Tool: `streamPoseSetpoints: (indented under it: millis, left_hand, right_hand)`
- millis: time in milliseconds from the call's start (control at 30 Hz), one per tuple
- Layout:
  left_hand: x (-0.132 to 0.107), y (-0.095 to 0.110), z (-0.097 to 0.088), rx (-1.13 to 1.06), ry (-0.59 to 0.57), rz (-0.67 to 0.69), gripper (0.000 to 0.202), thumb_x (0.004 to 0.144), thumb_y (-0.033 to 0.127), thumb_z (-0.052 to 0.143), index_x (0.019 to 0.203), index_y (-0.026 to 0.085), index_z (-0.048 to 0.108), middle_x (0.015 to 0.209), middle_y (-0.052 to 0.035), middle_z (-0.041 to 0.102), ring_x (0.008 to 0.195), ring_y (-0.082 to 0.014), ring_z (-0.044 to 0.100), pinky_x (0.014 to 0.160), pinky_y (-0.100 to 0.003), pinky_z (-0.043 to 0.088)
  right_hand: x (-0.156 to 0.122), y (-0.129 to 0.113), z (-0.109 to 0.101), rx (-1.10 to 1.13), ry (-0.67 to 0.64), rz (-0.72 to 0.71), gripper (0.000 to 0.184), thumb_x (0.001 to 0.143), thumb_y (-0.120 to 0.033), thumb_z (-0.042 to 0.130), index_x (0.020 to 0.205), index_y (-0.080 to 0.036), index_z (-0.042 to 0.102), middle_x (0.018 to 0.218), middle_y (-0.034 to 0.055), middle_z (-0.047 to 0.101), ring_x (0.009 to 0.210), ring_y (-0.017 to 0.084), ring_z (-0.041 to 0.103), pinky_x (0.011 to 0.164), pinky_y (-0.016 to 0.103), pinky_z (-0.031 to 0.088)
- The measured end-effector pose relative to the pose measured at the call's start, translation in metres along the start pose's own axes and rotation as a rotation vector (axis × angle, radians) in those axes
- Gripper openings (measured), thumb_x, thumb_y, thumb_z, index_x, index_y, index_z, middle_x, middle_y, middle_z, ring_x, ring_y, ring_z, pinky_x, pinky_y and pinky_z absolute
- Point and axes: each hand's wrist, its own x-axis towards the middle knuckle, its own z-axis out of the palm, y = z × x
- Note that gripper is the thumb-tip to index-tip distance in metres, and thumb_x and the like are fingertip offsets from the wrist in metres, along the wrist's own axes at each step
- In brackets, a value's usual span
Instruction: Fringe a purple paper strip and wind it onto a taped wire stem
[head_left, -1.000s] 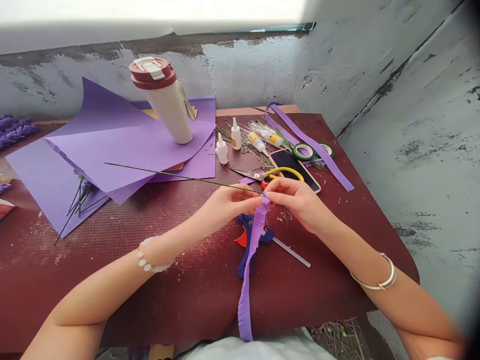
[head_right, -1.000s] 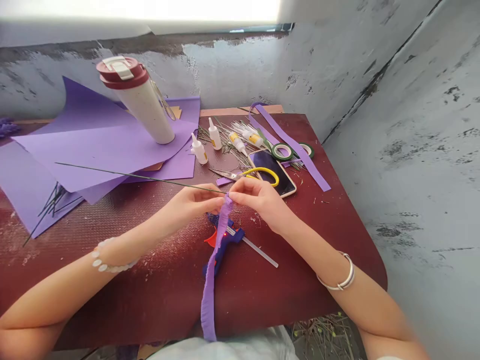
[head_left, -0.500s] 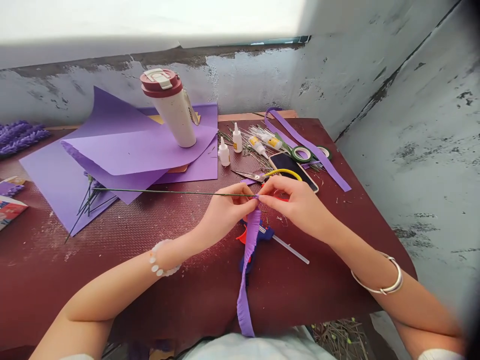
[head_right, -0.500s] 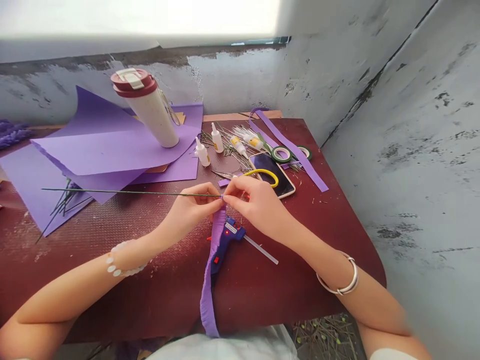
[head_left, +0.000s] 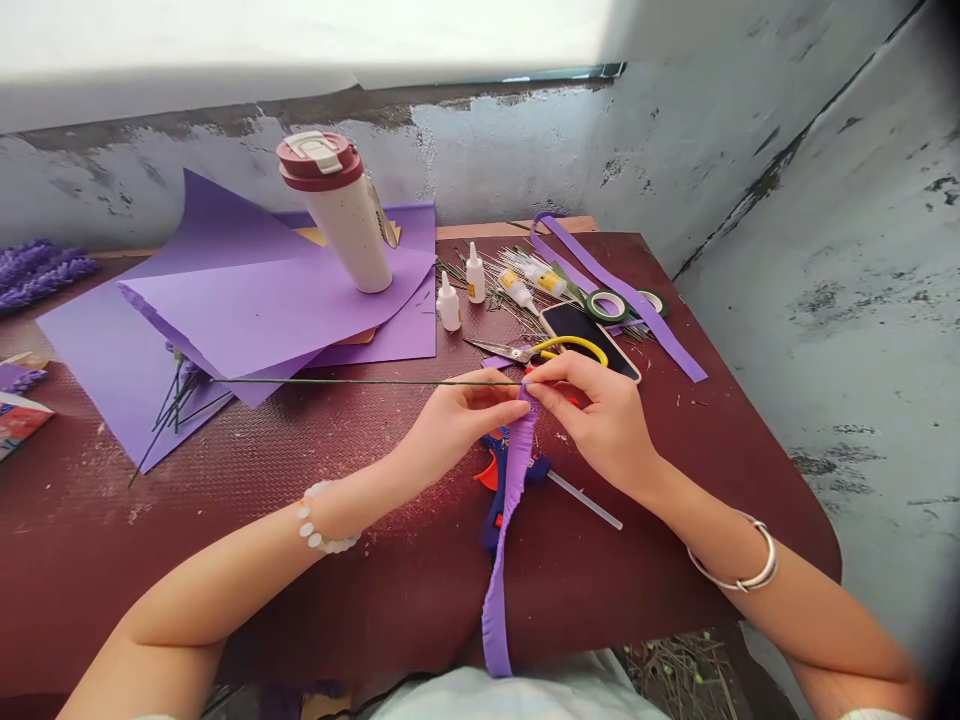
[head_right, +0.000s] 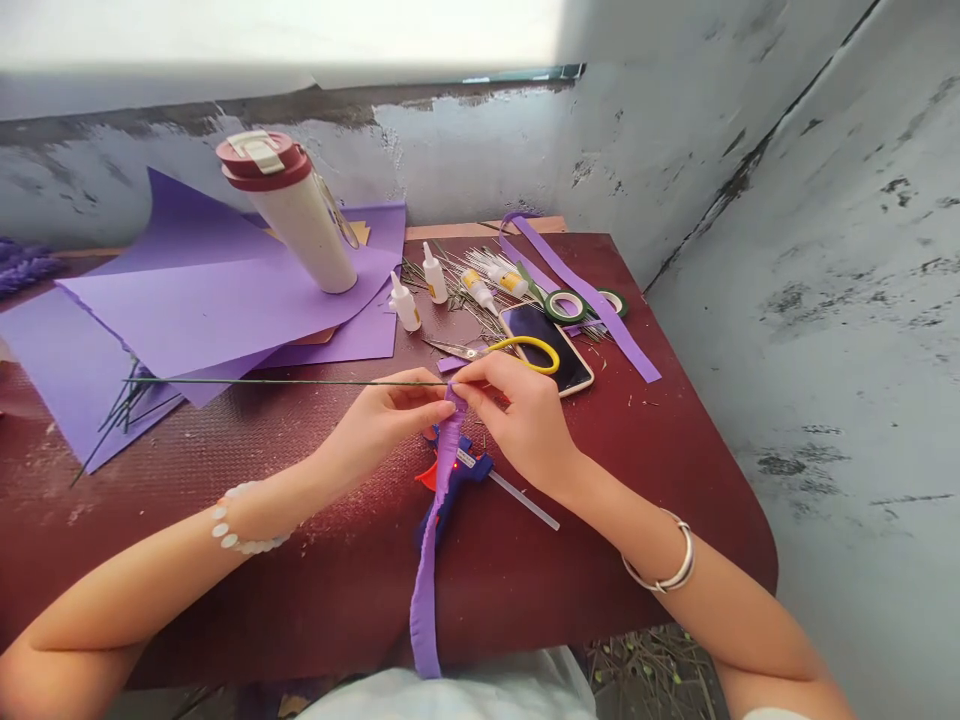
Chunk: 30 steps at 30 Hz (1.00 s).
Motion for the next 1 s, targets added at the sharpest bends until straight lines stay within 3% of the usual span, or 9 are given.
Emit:
streamPoseSetpoints:
  millis: [200, 367, 667, 833, 1000]
  left_hand:
    - [0.001, 0.001, 0.0, -0.01, 0.035, -0.004, 0.022, 0.075, 0.037, 0.078, 0.08, 0.016, 0.07, 0.079, -0.0012, 0.068, 0.076, -0.014, 0.063, 0.071, -0.025, 0.053]
    - [0.001, 0.002, 0.001, -0.126, 0.03, -0.067, 0.024, 0.075, 0.038, 0.078, 0.076, 0.015, 0.071, 0.075, -0.001, 0.066, 0.072, -0.0134, 0.062, 0.067, -0.024, 0.053]
    - [0.001, 0.006, 0.0, -0.18, -0.004, -0.122, 0.019, 0.076, 0.03, 0.078, 0.071, 0.015, 0.07, 0.068, 0.0006, 0.062, 0.066, -0.0092, 0.057, 0.063, -0.02, 0.046]
    - [0.002, 0.003, -0.002, -0.298, -0.054, -0.158, 0.015, 0.076, 0.026, 0.078, 0.073, 0.014, 0.07, 0.071, 0.0001, 0.064, 0.067, -0.0097, 0.06, 0.064, -0.02, 0.047]
    - [0.003, 0.004, -0.003, -0.248, -0.038, -0.128, 0.015, 0.077, 0.028, 0.078, 0.075, 0.014, 0.071, 0.072, 0.0, 0.066, 0.068, -0.0099, 0.06, 0.066, -0.022, 0.047]
  right_hand:
    - [-0.001, 0.004, 0.0, -0.066, -0.013, -0.102, 0.01, 0.094, -0.024, 0.06, 0.09, -0.025, 0.069, 0.09, 0.0049, 0.07, 0.085, 0.022, 0.065, 0.078, 0.035, 0.052]
    - [-0.004, 0.004, 0.002, -0.149, 0.018, -0.259, 0.016, 0.096, -0.017, 0.055, 0.093, -0.024, 0.068, 0.086, 0.0048, 0.069, 0.082, 0.02, 0.064, 0.076, 0.033, 0.052]
    - [-0.008, 0.007, 0.003, -0.211, 0.02, -0.388, 0.021, 0.096, -0.013, 0.054, 0.102, -0.026, 0.07, 0.09, 0.0052, 0.071, 0.087, 0.02, 0.066, 0.082, 0.033, 0.052]
    - [-0.004, 0.007, 0.002, -0.133, 0.022, -0.325, 0.017, 0.094, -0.012, 0.057, 0.098, -0.023, 0.069, 0.088, 0.0049, 0.071, 0.084, 0.02, 0.066, 0.08, 0.033, 0.054]
    - [-0.001, 0.008, -0.007, 0.209, -0.143, -0.016, 0.013, 0.091, -0.02, 0.066, 0.103, -0.023, 0.07, 0.101, 0.003, 0.071, 0.096, 0.018, 0.067, 0.089, 0.031, 0.055]
